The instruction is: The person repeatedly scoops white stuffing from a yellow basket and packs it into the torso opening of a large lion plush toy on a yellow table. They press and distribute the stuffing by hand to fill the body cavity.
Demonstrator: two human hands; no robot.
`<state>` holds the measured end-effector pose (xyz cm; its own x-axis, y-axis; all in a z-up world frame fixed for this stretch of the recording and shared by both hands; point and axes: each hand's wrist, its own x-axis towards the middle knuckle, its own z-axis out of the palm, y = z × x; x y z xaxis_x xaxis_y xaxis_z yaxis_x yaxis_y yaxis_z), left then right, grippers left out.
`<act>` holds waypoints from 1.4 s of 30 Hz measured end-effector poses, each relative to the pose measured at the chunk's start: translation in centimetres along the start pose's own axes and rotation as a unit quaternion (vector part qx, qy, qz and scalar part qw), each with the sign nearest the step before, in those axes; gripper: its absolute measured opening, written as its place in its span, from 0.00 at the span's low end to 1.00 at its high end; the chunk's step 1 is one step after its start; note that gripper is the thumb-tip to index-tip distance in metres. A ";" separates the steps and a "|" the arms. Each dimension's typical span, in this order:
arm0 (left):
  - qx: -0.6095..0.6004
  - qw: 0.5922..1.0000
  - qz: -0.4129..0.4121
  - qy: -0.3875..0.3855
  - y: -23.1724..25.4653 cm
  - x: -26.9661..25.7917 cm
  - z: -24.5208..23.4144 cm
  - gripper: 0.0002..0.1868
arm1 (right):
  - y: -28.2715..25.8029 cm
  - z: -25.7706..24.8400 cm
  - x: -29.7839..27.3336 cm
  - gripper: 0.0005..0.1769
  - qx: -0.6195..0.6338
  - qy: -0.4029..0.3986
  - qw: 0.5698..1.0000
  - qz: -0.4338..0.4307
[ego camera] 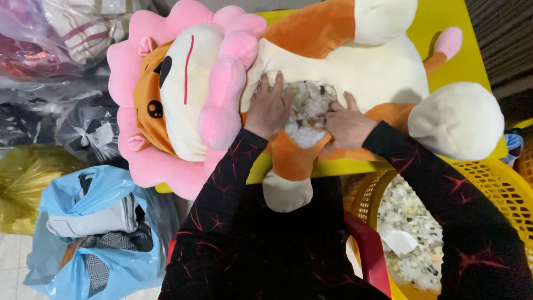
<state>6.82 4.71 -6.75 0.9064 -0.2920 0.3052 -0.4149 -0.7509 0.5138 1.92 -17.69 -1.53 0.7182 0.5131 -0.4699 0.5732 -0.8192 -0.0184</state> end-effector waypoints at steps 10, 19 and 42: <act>-0.043 0.996 0.060 0.058 0.8 -1.1 -1.5 0.24 | -1.5 -0.9 -0.8 0.19 0.070 0.359 0.927 -0.083; 0.024 0.999 -0.008 -0.041 0.2 -0.6 0.8 0.31 | -0.6 -1.2 3.6 0.28 -0.100 0.043 0.977 0.184; -0.071 0.984 0.161 -0.012 8.1 -2.5 -3.7 0.43 | -4.1 4.7 -16.9 0.21 0.221 0.823 0.487 0.191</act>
<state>0.86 1.60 -0.40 0.7276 -0.5166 0.4514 -0.6857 -0.5278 0.5011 -14.46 -24.22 2.35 0.2903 -0.4869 0.8238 0.3939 -0.7238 -0.5666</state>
